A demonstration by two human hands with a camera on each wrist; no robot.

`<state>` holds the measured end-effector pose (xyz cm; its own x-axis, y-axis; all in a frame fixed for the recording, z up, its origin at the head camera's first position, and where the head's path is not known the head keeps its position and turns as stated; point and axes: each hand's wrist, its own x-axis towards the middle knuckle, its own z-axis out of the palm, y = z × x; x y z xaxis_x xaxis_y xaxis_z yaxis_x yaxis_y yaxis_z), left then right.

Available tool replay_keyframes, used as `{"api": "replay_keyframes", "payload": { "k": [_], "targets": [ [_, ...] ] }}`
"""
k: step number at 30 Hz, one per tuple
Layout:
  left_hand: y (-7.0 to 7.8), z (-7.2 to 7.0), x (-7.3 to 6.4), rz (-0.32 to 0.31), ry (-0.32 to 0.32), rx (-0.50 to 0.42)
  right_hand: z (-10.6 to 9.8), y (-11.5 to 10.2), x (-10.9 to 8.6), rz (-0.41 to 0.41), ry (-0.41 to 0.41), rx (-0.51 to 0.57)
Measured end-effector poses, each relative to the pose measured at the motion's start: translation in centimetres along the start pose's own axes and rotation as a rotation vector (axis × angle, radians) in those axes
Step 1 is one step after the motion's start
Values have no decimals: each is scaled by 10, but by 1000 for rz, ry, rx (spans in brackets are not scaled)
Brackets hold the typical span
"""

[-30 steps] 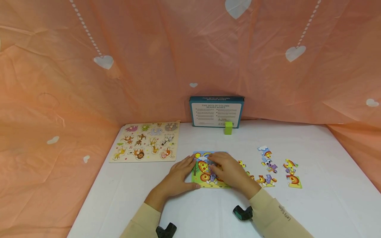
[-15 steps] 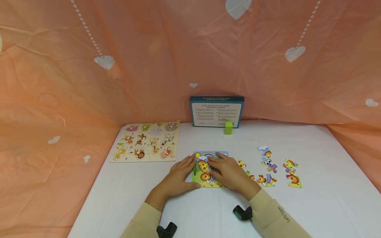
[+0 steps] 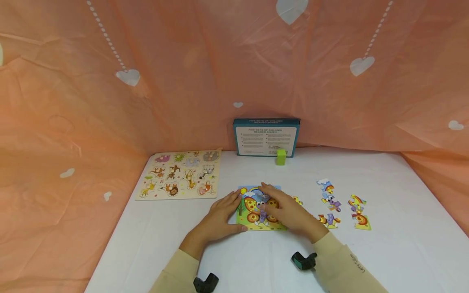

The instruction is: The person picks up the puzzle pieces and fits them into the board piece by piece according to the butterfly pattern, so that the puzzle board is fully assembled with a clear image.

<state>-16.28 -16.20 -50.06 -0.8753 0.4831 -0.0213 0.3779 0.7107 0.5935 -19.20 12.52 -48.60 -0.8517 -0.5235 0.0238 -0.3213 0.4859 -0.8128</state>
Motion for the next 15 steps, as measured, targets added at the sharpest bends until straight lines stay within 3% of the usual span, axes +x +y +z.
{"api": "replay_keyframes", "payload": {
  "k": [7,15],
  "targets": [
    [1,1,0,-6,-2,-14,-26,7,-14,24,134,291],
    [2,0,-1,-9,-1,1,-62,14,-38,80,244,416]
  ]
}}
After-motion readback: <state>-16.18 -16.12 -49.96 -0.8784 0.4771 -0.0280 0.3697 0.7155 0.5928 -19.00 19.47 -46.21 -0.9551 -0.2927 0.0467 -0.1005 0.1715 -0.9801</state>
